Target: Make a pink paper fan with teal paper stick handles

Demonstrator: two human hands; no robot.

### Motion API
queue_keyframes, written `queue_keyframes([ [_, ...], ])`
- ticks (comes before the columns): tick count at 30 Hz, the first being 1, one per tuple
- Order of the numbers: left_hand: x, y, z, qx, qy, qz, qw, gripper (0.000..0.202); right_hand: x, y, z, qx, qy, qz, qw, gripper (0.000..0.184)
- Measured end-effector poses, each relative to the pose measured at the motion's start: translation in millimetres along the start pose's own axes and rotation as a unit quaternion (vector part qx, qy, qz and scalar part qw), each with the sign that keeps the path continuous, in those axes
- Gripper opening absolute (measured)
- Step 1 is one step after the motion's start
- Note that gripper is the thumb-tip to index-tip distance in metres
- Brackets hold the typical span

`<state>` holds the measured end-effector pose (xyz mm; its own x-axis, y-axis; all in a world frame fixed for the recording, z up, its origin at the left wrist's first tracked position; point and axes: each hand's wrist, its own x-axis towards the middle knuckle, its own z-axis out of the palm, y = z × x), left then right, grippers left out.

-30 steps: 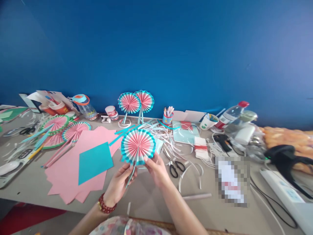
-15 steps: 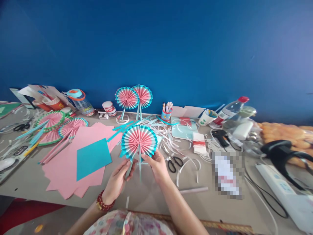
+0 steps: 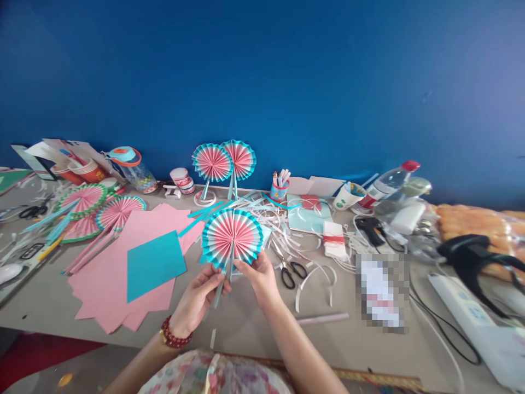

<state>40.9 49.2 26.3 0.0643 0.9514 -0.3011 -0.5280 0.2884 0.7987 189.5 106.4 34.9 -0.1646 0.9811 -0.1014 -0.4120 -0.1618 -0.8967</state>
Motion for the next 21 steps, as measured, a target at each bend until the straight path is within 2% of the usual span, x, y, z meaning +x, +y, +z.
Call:
queue_keyframes([
  [3,1.7,-0.8,-3.1,-0.013,0.025,-0.033,0.999,0.027,0.2,2.6,0.0,0.010,0.002,0.006,1.000,0.045],
  [6,3.5,-2.7,-6.1,0.004,0.049,-0.032,0.998,0.025,0.3,3.9,0.4,0.028,0.002,0.027,0.999,0.045],
  [14,1.8,1.3,-5.4,0.040,0.031,0.001,0.999,0.020,-0.8,3.2,1.2,0.031,-0.004,0.036,0.999,0.039],
  [21,-3.8,-2.9,-6.2,0.029,0.027,-0.053,0.998,0.025,-6.9,-1.2,-5.8,-0.009,-0.004,0.087,0.996,0.048],
])
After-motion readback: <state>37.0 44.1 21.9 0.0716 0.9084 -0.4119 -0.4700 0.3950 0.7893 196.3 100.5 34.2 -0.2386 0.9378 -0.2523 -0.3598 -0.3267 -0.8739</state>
